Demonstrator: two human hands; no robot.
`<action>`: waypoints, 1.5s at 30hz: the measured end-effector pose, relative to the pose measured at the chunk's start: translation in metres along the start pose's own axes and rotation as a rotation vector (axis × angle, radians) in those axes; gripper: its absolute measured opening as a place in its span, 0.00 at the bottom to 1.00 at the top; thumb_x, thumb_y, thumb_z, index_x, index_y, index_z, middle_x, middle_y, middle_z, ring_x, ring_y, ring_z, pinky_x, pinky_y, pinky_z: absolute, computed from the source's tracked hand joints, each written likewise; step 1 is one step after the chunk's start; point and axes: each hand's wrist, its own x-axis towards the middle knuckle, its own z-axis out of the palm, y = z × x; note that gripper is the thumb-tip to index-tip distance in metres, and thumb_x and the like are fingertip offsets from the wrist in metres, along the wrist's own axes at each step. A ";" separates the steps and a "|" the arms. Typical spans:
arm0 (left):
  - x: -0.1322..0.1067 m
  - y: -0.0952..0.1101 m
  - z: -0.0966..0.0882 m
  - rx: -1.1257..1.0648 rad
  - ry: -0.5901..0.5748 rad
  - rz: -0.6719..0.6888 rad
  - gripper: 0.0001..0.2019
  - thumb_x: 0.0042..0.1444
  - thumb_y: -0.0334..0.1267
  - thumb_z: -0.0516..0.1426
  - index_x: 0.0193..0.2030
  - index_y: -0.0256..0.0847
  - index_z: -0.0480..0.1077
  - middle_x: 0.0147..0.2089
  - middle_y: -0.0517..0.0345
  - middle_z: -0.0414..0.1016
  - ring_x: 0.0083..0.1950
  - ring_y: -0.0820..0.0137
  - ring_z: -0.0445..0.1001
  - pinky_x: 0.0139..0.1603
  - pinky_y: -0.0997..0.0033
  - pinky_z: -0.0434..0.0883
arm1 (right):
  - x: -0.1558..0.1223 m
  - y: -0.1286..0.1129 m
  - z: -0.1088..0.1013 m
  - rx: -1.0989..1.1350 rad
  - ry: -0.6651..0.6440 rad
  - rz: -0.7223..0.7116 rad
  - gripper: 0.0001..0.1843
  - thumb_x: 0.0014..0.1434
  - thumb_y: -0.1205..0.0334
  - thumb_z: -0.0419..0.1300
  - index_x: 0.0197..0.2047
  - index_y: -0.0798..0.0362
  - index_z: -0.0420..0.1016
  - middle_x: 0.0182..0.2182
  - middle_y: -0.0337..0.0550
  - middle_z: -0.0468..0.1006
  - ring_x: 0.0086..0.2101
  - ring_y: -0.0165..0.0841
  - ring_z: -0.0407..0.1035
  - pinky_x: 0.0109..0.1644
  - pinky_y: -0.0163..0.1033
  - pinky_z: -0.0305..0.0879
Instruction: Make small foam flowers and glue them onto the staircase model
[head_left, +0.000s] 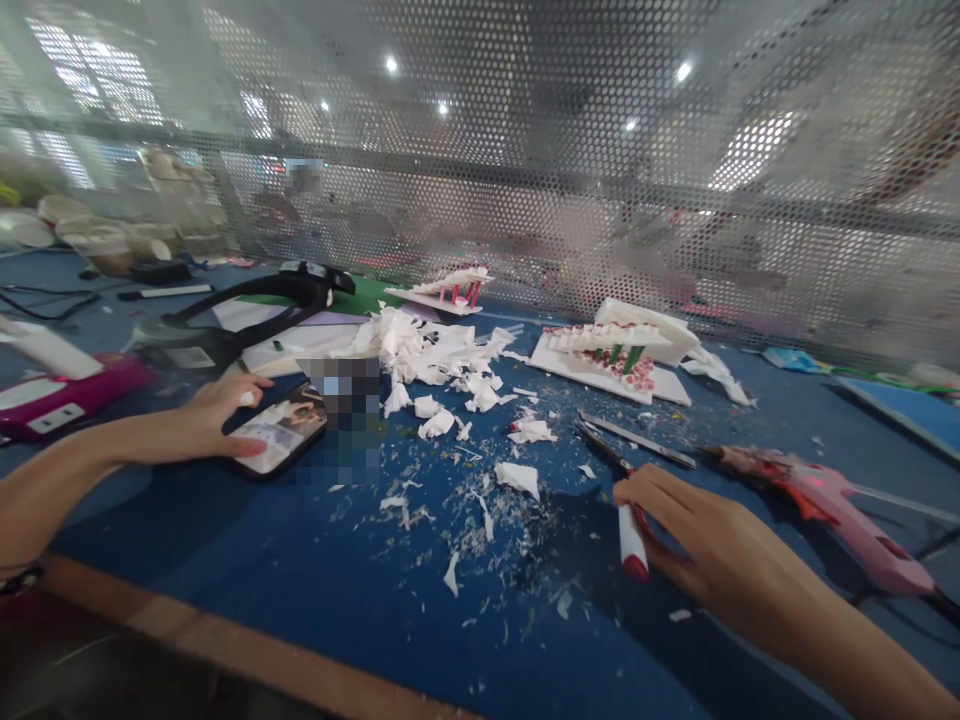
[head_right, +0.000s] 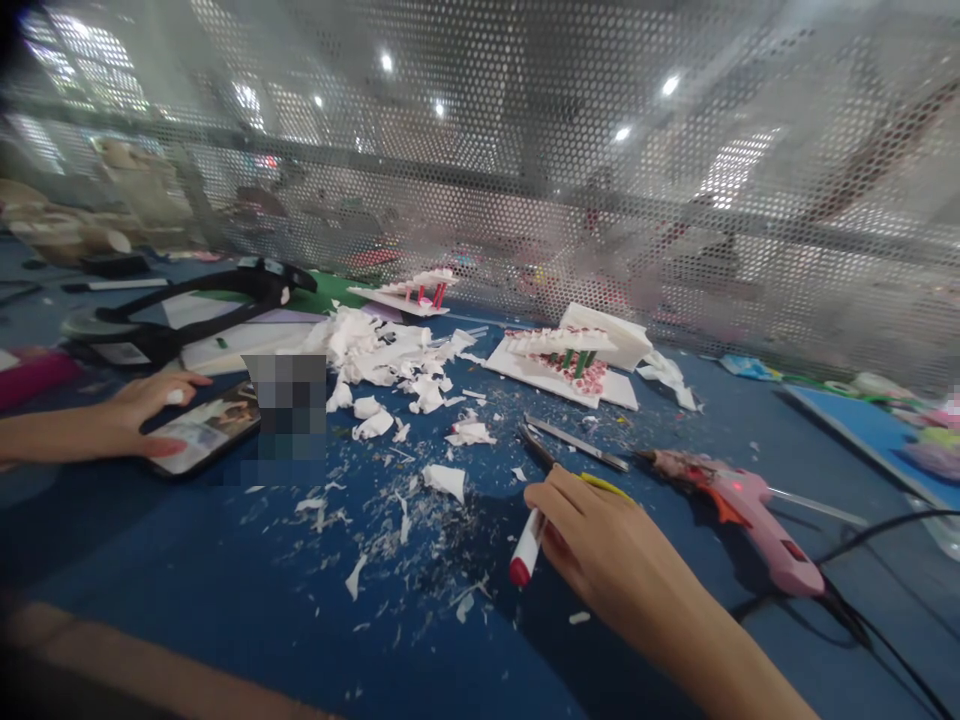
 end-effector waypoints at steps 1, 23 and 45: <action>0.000 0.001 -0.001 -0.035 -0.025 -0.002 0.32 0.42 0.59 0.40 0.44 0.32 0.54 0.55 0.42 0.55 0.55 0.60 0.52 0.52 0.68 0.53 | 0.000 0.000 0.000 -0.005 -0.001 0.002 0.13 0.55 0.67 0.41 0.31 0.53 0.66 0.26 0.45 0.72 0.25 0.32 0.68 0.27 0.37 0.65; -0.001 0.016 -0.015 -0.133 0.080 -0.087 0.30 0.47 0.54 0.38 0.45 0.27 0.56 0.51 0.38 0.59 0.52 0.59 0.56 0.49 0.65 0.56 | -0.001 -0.002 -0.002 -0.010 0.027 -0.015 0.12 0.54 0.69 0.43 0.31 0.53 0.66 0.26 0.44 0.72 0.25 0.31 0.69 0.27 0.35 0.65; -0.012 0.216 0.015 -1.138 -0.737 0.500 0.11 0.57 0.38 0.40 0.24 0.40 0.53 0.20 0.67 0.49 0.20 0.77 0.48 0.22 0.74 0.51 | 0.011 -0.017 -0.020 -0.100 0.102 -0.015 0.07 0.54 0.68 0.43 0.29 0.53 0.60 0.23 0.40 0.68 0.21 0.28 0.63 0.23 0.32 0.55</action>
